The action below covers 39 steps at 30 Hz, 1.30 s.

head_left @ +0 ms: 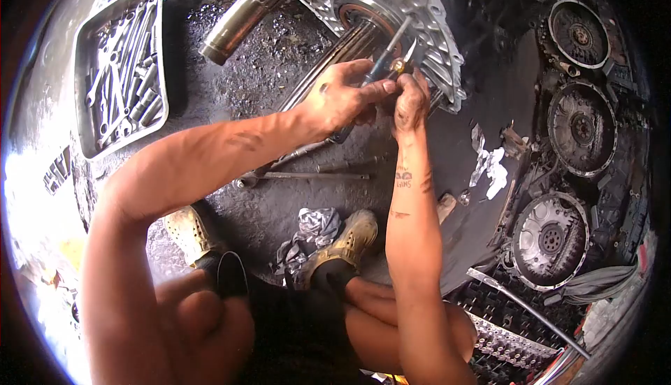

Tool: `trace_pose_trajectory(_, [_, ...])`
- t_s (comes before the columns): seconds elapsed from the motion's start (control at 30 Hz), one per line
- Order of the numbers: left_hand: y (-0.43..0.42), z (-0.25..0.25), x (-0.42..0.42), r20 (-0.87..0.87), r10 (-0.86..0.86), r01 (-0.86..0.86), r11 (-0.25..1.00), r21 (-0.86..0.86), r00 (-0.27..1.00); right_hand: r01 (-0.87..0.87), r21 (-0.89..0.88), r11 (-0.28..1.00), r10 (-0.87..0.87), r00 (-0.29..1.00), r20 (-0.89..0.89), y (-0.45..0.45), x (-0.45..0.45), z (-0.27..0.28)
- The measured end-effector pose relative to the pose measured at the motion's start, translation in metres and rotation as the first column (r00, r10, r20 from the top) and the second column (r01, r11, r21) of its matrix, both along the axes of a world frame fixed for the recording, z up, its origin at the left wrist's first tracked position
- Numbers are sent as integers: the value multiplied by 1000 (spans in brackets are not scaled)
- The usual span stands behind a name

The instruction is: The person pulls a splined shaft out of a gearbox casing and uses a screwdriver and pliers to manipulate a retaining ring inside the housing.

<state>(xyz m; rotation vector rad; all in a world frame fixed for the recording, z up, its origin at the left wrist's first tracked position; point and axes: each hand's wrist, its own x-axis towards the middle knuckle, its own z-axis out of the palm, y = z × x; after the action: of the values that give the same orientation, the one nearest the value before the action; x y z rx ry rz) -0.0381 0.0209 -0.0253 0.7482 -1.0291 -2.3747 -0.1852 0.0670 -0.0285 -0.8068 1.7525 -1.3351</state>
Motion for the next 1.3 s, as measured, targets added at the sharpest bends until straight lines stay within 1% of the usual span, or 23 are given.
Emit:
trace_pose_trajectory(0.07, [6, -1, 2, -23, 21, -20, 1000, 1, 1000, -12, -17, 1000, 13, 999, 51, 2, 1, 1])
trace_pose_trajectory(0.1, [9, -3, 4, -49, 49, -49, 999, 4, 998, 89, -15, 996, -90, 989, -118, -2, 6, -5])
trace_pose_trajectory(0.17, [11, -10, 11, -70, 69, -68, 998, 6, 995, -78, 48, 996, 79, 997, -7, 6, 0, 3])
trace_pose_trajectory(0.2, [9, -11, 14, -63, 63, -62, 998, 16, 996, -146, 6, 989, 138, 918, -371, 3, 4, -7])
trace_pose_trajectory(0.23, [7, -13, 15, -54, 55, -54, 998, 24, 997, -153, -27, 988, 121, 869, -480, 6, 6, -14])
trace_pose_trajectory(0.27, [4, -15, 15, -15, 69, -68, 997, 36, 997, -58, -10, 998, 55, 985, -164, 7, 5, -19])
trace_pose_trajectory(0.3, [2, -13, 15, -6, 60, -60, 998, 37, 998, 24, 39, 999, -30, 985, 170, 0, 18, 3])
trace_pose_trajectory(0.37, [-2, -7, 11, 34, 28, -30, 998, 52, 999, 10, 7, 1000, -11, 987, 160, -5, 21, 11])
trace_pose_trajectory(0.4, [-2, -4, 9, 49, 66, -71, 993, 98, 997, -10, -25, 1000, 14, 990, 141, -7, 21, 13])
trace_pose_trajectory(0.5, [-3, -4, 7, 90, 78, -85, 993, 77, 993, 17, -46, 999, -10, 990, 140, -8, 26, 13])
trace_pose_trajectory(0.53, [-3, -3, 7, 134, 71, -79, 995, 61, 989, 55, -33, 998, -48, 981, 187, -7, 30, 17])
trace_pose_trajectory(0.63, [-1, -4, 7, 160, 59, -67, 997, 43, 985, 65, 27, 998, -69, 979, 190, -4, 25, 8])
trace_pose_trajectory(0.7, [-1, -5, 6, 182, 51, -58, 998, 34, 982, 57, 41, 998, -65, 972, 226, -5, 18, -2])
trace_pose_trajectory(0.77, [0, -5, 5, 165, 77, -90, 994, 67, 983, 6, 64, 998, -18, 981, 193, -5, 11, -12])
trace_pose_trajectory(0.8, [0, -5, 5, 165, 78, -90, 994, 67, 983, 21, 19, 1000, -24, 979, 203, -5, 18, -1])
trace_pose_trajectory(0.87, [0, -6, 5, 213, 80, -89, 996, 31, 974, 12, 35, 999, -19, 976, 215, -5, 18, 1])
trace_pose_trajectory(0.93, [0, -6, 4, 208, 93, -101, 995, 25, 974, 2, 50, 999, -14, 974, 227, -6, 17, 2])
trace_pose_trajectory(1.03, [1, -4, 5, 208, 110, -117, 993, 18, 972, -50, 18, 999, 46, 985, 167, -6, 13, 3])
trace_pose_trajectory(1.1, [1, -3, 6, 214, 113, -120, 993, 20, 970, -65, 84, 994, 57, 994, 90, -7, 11, 3])
trace_pose_trajectory(1.13, [2, -3, 6, 211, 118, -127, 991, 32, 970, -64, 85, 994, 56, 994, 90, -7, 10, 1])
trace_pose_trajectory(1.2, [1, -2, 7, 209, 126, -138, 989, 45, 970, -90, -24, 996, 91, 994, 66, -8, 10, -4])
trace_pose_trajectory(1.23, [0, -2, 8, 205, 133, -142, 989, 32, 970, -91, -22, 996, 92, 994, 67, -8, 12, -7])
trace_pose_trajectory(1.3, [-3, -1, 8, 201, 137, -144, 989, 17, 970, -40, -4, 999, 40, 999, -6, -8, 16, -12])
